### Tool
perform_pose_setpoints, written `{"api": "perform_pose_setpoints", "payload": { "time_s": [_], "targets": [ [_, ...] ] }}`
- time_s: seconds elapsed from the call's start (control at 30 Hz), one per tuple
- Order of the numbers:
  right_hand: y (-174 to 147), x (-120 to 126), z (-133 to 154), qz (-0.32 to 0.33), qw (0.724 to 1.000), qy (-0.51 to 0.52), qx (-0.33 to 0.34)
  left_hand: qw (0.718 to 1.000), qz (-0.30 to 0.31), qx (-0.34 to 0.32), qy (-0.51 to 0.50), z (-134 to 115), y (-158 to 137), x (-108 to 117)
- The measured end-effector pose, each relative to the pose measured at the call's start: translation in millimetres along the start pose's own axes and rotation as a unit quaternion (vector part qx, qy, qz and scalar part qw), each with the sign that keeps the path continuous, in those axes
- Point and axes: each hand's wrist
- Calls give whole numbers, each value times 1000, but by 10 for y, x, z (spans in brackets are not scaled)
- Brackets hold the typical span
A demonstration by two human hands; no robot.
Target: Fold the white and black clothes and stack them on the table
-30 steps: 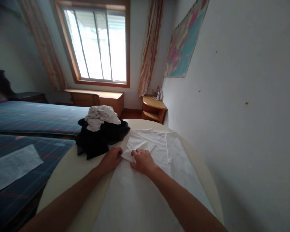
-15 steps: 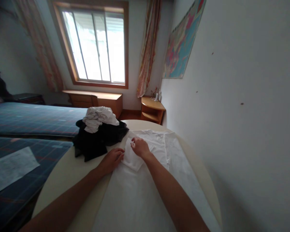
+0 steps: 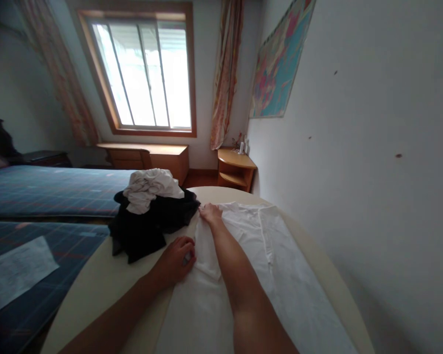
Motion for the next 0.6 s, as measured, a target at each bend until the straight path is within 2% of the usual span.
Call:
{"api": "perform_pose_setpoints", "payload": {
  "time_s": [0.17, 0.37, 0.6],
  "targets": [
    [115, -68, -49, -7, 999, 20, -40, 999, 40, -16, 18, 32, -12, -69],
    [47, -65, -124, -11, 1000, 15, -23, 995, 79, 34, 46, 38, -29, -94],
    [-70, 188, -589, 11, 999, -34, -23, 992, 96, 40, 72, 32, -24, -78]
  ]
}}
Point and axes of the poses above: each hand's wrist, its own y-axis towards the middle knuckle, its own x-axis out of the back of the hand, z = x × y, and after that the axes turned 6 degrees about -y, right-handed
